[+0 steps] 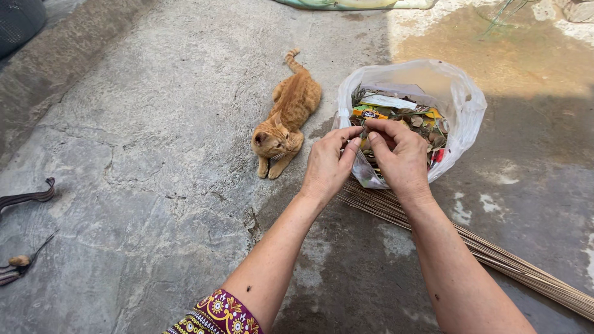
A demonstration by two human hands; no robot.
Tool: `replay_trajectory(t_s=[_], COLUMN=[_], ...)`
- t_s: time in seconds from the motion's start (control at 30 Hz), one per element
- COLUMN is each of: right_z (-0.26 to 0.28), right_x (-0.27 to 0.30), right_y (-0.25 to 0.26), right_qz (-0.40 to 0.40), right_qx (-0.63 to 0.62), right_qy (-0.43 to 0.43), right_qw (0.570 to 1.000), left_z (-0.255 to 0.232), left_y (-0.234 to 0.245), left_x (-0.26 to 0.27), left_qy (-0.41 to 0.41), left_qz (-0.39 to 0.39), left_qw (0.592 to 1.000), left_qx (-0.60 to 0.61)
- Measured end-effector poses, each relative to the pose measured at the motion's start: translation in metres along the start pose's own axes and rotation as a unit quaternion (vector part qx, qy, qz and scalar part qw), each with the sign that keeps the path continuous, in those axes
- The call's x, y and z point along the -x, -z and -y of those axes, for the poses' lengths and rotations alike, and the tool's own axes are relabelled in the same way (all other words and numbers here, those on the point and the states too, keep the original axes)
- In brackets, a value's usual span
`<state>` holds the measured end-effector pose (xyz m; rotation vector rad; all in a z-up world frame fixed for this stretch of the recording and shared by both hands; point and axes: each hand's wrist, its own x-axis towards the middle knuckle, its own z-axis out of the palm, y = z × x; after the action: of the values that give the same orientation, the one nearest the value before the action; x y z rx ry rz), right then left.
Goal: The person gathers debris from the floor by hand and places it into a plastic bag, while using a broom to sweep smaller particles together.
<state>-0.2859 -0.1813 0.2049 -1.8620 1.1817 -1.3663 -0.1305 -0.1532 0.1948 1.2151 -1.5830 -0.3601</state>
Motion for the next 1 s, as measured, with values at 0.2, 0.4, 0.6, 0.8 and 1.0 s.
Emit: replay_trajectory(t_s=[0.2, 0.4, 0.6, 0.8, 1.0], right_z=[0.019, 0.008, 0.001, 0.006, -0.022], right_x=[0.024, 0.044, 0.073, 0.134, 0.141], right_y=[-0.031, -0.069, -0.111, -0.154, -0.187], right_qz=[0.023, 0.103, 0.16, 0.129, 0.359], right_qx=[-0.05, -0.048, 0.005, -0.208, 0.247], right_qy=[0.03, -0.011, 0.004, 0.03, -0.147], right_qw=[0.998, 0.993, 0.987, 0.969, 0.888], left_z=[0.001, 0.041, 0.117, 0.169, 0.183], left_y=[0.04, 0.053, 0.058, 0.069, 0.09], left_x=[0.03, 0.064, 0.115, 0.167, 0.176], left_qy=[0.06, 0.157, 0.331, 0.576, 0.54], left_qz=[-0.03, -0.03, -0.092, -0.173, -0.178], left_qw=[0.997, 0.986, 0.935, 0.702, 0.71], left_qx=[-0.03, -0.041, 0.091, 0.381, 0.416])
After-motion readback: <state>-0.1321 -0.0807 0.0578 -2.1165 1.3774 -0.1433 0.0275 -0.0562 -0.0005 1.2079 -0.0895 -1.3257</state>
